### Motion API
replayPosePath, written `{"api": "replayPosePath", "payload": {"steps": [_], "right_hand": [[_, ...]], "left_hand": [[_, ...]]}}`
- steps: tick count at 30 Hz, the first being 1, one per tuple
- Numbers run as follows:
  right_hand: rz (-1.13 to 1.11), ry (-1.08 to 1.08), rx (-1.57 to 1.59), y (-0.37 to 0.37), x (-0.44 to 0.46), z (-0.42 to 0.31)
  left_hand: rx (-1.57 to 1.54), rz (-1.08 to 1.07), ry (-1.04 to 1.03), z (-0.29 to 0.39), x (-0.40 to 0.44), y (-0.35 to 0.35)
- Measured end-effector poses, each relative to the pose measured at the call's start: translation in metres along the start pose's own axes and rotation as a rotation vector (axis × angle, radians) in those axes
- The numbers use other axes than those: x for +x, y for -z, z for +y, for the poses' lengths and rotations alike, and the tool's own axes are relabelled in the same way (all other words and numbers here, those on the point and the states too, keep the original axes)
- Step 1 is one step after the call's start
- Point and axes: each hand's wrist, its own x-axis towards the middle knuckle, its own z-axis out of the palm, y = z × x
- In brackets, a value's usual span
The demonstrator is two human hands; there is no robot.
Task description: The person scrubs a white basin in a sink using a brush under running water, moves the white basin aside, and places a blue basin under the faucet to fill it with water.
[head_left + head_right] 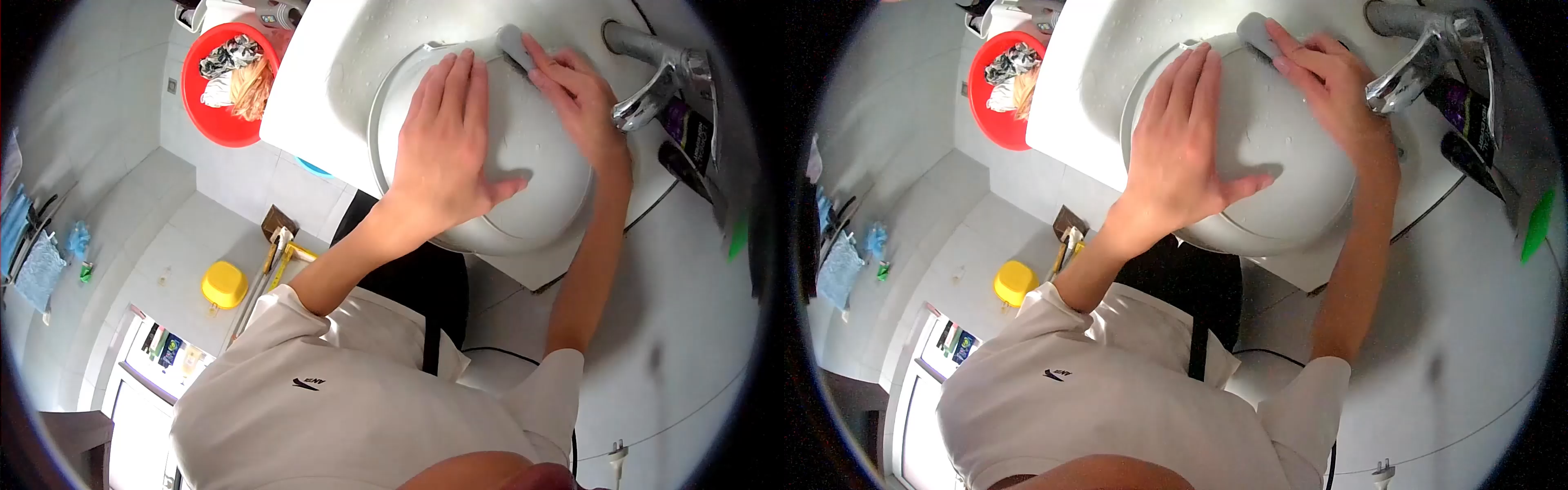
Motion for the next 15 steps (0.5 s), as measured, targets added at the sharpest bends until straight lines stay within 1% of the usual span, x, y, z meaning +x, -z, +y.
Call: {"api": "replayPosePath", "payload": {"steps": [2, 3, 5, 6, 8, 9, 11, 13, 15], "right_hand": [[0.03, 0.138, -0.082, 0.001, -0.004, 0.011], [-0.015, 0.099, -0.066, 0.012, -0.03, 0.015], [-0.085, -0.189, 0.116, 0.033, -0.066, 0.036], [-0.089, -0.193, 0.111, 0.036, -0.077, 0.048], [-0.02, -0.083, 0.095, 0.035, -0.091, 0.065], [-0.019, -0.085, 0.099, 0.033, -0.085, 0.057], [-0.075, -0.116, -0.032, 0.03, -0.061, 0.027], [-0.029, 0.166, -0.184, 0.018, -0.035, 0.022], [-0.058, -0.015, -0.038, 0.009, -0.023, 0.009]], "left_hand": [[-0.016, 0.009, 0.013, -0.003, -0.001, -0.001], [-0.042, -0.034, 0.049, 0.01, -0.008, 0.004], [-0.053, -0.037, 0.048, 0.009, -0.006, 0.005], [-0.06, -0.037, 0.05, 0.008, -0.005, 0.004], [-0.102, -0.076, -0.035, 0.0, 0.001, 0.003], [-0.101, -0.08, -0.035, -0.003, 0.004, 0.004], [-0.114, -0.139, -0.063, -0.009, 0.01, 0.006], [-0.116, -0.163, -0.087, -0.02, 0.017, 0.01], [-0.103, -0.205, -0.115, -0.024, 0.019, 0.012]]}}
